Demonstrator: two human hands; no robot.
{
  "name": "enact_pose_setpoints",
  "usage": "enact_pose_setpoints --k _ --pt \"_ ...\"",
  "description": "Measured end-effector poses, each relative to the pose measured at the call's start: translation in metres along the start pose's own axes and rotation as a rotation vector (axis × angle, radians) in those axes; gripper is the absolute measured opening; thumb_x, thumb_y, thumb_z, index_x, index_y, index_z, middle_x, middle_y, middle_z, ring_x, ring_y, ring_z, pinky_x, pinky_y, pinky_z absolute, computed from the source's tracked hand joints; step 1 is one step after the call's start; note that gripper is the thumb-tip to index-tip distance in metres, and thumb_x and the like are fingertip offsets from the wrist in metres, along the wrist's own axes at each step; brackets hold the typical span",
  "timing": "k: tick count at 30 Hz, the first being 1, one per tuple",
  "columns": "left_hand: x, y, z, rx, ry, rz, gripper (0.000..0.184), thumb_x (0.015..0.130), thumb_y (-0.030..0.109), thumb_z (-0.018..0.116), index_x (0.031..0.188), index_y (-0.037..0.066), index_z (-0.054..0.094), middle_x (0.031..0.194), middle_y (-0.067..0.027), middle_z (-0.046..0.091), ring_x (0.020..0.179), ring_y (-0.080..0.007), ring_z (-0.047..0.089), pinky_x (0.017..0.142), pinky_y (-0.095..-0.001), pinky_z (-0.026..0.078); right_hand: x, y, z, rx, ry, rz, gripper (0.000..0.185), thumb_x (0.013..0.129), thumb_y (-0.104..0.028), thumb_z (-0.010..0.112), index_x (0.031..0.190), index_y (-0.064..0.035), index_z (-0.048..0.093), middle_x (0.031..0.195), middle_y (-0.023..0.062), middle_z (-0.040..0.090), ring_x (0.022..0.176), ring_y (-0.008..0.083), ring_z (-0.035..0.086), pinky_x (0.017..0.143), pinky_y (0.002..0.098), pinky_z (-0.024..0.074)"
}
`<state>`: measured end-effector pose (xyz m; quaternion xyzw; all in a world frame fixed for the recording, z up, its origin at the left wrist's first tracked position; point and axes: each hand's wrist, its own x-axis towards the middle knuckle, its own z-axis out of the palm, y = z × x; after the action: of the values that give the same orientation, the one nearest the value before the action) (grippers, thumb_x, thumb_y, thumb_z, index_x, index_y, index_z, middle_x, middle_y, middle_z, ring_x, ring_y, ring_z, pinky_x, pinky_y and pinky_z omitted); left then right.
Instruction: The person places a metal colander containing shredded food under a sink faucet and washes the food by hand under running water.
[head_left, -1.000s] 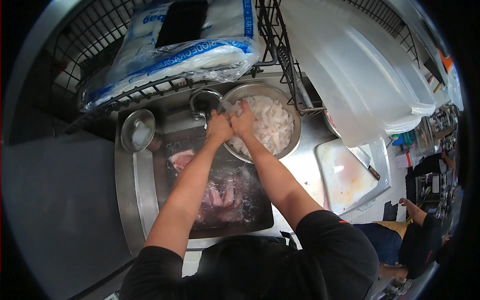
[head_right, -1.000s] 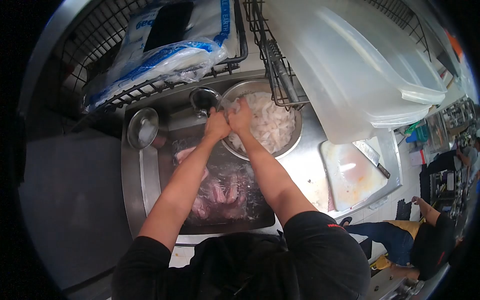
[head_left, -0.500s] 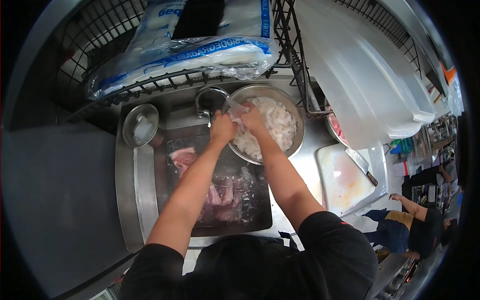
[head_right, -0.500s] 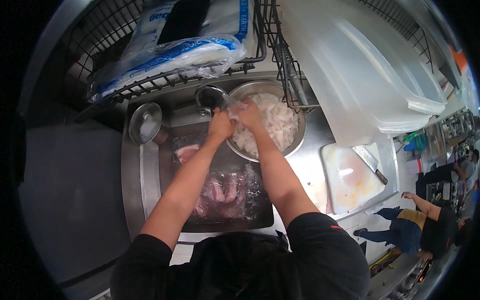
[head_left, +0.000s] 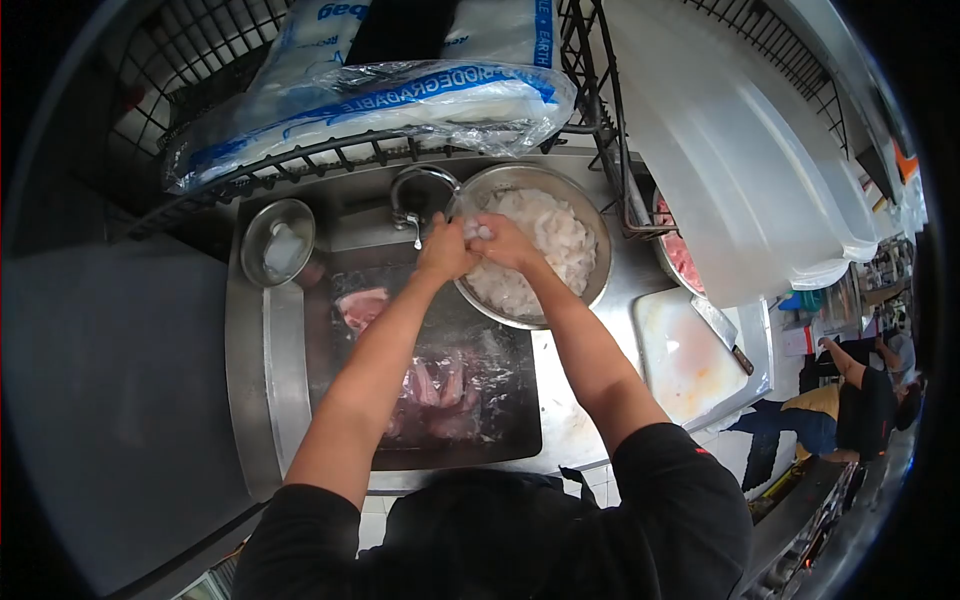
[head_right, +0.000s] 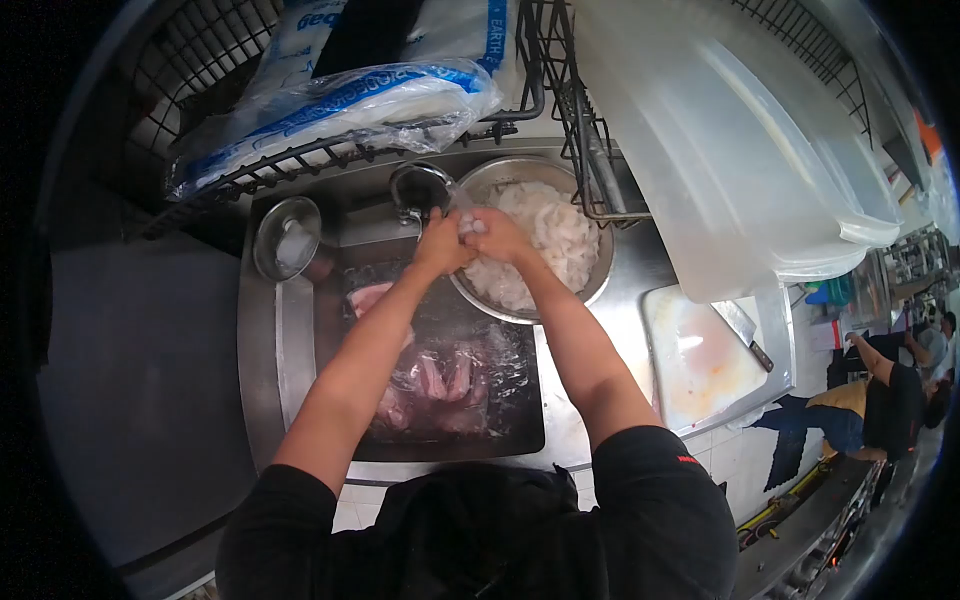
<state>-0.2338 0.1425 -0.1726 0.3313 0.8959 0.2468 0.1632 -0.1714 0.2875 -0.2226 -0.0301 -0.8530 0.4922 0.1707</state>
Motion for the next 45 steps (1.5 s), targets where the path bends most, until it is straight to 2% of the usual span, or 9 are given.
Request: enact_pose_setpoints --k 2,5,9,12,14,20,26,36,45 --pt "-0.001 -0.001 0.0 -0.018 0.006 0.008 0.059 0.066 0.02 0.077 0.119 0.006 0.055 0.13 -0.031 0.042 0.112 -0.0432 0.053 0.095 -0.044 0.046 0.003 0.007 0.002 0.102 -0.097 0.127 0.034 0.069 -0.023 0.069 0.094 -0.0004 0.065 0.088 0.0189 0.066 0.085 0.0302 0.063 0.075 0.0367 0.0484" --pt "0.013 -0.016 0.012 -0.023 0.002 0.054 0.046 0.067 0.02 0.075 0.11 0.007 0.063 0.128 -0.0303 0.045 0.11 -0.042 0.055 0.094 -0.0436 0.047 0.001 -0.018 -0.007 0.125 -0.114 0.227 0.031 0.072 -0.024 0.068 0.094 -0.0012 0.065 0.093 0.0208 0.066 0.088 0.0323 0.064 0.076 0.037 0.0486" --pt "0.007 -0.007 0.005 -0.074 0.029 0.036 0.032 0.071 0.017 0.069 0.103 0.011 0.07 0.131 -0.0287 0.044 0.107 -0.0402 0.058 0.092 -0.0435 0.049 0.0 -0.015 -0.001 -0.082 -0.015 0.13 0.029 0.076 -0.018 0.066 0.096 0.0034 0.063 0.087 0.019 0.066 0.078 0.0229 0.064 0.071 0.0345 0.0502" --pt "0.015 -0.017 0.017 -0.032 0.116 0.091 0.03 0.073 0.009 0.063 0.101 0.009 0.071 0.113 -0.0325 0.054 0.108 -0.0417 0.054 0.095 -0.0417 0.045 0.0 0.001 0.004 -0.111 0.237 0.127 0.029 0.076 -0.017 0.065 0.095 0.0052 0.063 0.087 0.0237 0.065 0.081 0.0285 0.065 0.072 0.0362 0.0501" --pt "0.016 -0.017 0.017 -0.036 0.093 0.076 0.031 0.073 0.008 0.062 0.103 0.009 0.07 0.112 -0.0313 0.054 0.108 -0.0414 0.054 0.095 -0.0423 0.046 0.0 0.007 -0.004 -0.135 0.336 0.343 0.033 0.075 -0.017 0.064 0.099 0.006 0.061 0.09 0.0252 0.064 0.086 0.0335 0.064 0.076 0.0376 0.0497" --pt "0.012 -0.008 0.011 -0.122 0.111 -0.027 0.042 0.075 0.005 0.061 0.117 0.008 0.062 0.121 -0.0268 0.051 0.109 -0.0408 0.056 0.093 -0.0435 0.047 0.005 0.004 -0.003 -0.622 0.131 0.226 0.04 0.075 -0.017 0.065 0.109 0.002 0.058 0.098 0.0266 0.063 0.091 0.0395 0.062 0.08 0.0436 0.0474" --pt "0.003 -0.013 0.02 -0.145 0.223 -0.01 0.041 0.076 0.004 0.06 0.116 0.005 0.06 0.11 -0.0272 0.058 0.11 -0.041 0.054 0.093 -0.0434 0.046 0.007 0.015 0.02 -0.383 -0.278 0.154 0.028 0.078 -0.011 0.058 0.104 -0.0001 0.06 0.097 0.0268 0.063 0.094 0.042 0.06 0.082 0.0475 0.0472" --pt "0.015 -0.017 0.024 -0.247 0.213 -0.063 0.028 0.084 0.019 0.058 0.106 0.005 0.067 0.1 -0.0244 0.065 0.098 -0.0376 0.062 0.086 -0.0437 0.048 -0.002 0.008 0.024 -0.151 -0.073 0.075 0.021 0.082 -0.01 0.054 0.1 -0.0038 0.062 0.093 0.0239 0.063 0.092 0.0431 0.058 0.078 0.0449 0.0469" --pt "0.011 -0.009 0.011 -0.307 0.12 -0.048 0.028 0.085 0.02 0.056 0.108 0.007 0.067 0.1 -0.0235 0.065 0.096 -0.0396 0.062 0.084 -0.0461 0.049 0.003 0.029 0.016 -0.212 0.065 0.077 0.025 0.088 -0.024 0.052 0.096 -0.0048 0.065 0.088 0.0213 0.065 0.084 0.0443 0.059 0.074 0.0474 0.0475"
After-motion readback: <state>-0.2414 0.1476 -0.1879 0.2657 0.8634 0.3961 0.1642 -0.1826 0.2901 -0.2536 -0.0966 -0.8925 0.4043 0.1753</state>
